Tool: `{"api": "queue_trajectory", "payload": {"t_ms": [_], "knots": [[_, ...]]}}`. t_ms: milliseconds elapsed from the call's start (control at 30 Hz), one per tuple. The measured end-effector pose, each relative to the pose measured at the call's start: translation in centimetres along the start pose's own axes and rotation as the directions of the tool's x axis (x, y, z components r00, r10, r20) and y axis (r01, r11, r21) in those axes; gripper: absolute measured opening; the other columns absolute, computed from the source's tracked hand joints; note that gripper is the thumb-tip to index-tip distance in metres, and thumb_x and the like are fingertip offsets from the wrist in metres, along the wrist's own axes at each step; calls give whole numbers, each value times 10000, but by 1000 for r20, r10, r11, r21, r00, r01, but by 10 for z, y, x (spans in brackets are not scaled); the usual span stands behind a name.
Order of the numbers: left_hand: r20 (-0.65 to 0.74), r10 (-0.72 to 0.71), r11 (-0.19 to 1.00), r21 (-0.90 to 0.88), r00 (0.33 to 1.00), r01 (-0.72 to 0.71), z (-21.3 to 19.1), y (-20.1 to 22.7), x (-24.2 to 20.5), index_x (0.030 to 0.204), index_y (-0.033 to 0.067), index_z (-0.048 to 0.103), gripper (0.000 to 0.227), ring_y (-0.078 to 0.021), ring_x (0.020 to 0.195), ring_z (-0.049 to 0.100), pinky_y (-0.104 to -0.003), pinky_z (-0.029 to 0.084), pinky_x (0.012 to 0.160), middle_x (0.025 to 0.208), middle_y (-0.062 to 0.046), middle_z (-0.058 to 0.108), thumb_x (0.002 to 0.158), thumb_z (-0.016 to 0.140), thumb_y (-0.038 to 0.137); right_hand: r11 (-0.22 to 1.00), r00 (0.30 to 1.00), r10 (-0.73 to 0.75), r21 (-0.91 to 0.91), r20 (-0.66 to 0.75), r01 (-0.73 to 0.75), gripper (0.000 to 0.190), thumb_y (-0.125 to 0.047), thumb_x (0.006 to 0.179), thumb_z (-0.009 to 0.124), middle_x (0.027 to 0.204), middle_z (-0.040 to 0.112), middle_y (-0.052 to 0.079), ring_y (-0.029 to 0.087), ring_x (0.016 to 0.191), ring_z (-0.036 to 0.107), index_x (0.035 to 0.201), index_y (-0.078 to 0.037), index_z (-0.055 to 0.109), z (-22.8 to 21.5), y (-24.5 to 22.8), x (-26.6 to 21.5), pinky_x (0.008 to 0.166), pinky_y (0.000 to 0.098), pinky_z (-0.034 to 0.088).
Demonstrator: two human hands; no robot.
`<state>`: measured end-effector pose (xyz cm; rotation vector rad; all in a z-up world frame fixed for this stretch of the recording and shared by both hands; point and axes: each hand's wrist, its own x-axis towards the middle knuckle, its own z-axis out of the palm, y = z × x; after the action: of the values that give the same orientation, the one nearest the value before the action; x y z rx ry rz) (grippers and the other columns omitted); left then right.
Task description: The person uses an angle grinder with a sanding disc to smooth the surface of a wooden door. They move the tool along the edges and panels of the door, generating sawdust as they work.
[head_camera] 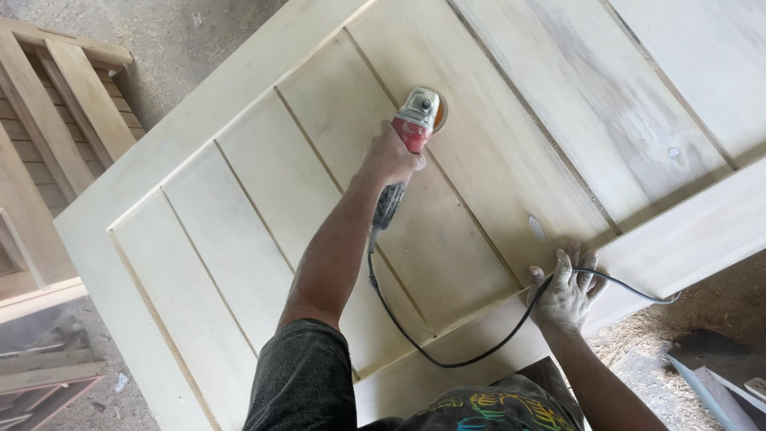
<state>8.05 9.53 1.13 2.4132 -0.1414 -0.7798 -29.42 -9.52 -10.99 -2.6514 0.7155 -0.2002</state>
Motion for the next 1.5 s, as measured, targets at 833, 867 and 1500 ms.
{"api": "queue_trajectory", "payload": {"t_ms": [833, 867, 1500], "knots": [[-66, -46, 999, 12, 997, 47, -17, 23, 20, 1330, -47, 364, 831, -338, 965, 747, -404, 619, 849, 1148, -252, 670, 709, 838, 237, 999, 999, 36, -3, 37, -36, 691, -541, 1085, 344, 1621, 408, 251, 488, 1582, 181, 1433, 43, 467, -3, -4, 7, 1224, 689, 39], [-48, -37, 999, 24, 998, 38, -7, 20, 10, 1321, -47, 377, 815, -349, 989, 740, -409, 609, 876, 1152, -259, 677, 714, 835, 246, 999, 998, 44, -9, 51, -43, 701, -546, 1081, 343, 1618, 410, 249, 488, 1578, 180, 1434, 47, 466, -2, -3, 8, 1219, 687, 37], [184, 149, 975, 136, 972, -175, 85, 34, -15, 1348, -18, 362, 836, -424, 1092, 687, -468, 568, 949, 1185, -288, 662, 700, 823, 240, 998, 999, 43, 49, 14, -43, 679, -529, 1093, 353, 1606, 416, 246, 466, 1583, 214, 1464, 33, 441, -6, -4, 1, 1242, 684, 54]]}}
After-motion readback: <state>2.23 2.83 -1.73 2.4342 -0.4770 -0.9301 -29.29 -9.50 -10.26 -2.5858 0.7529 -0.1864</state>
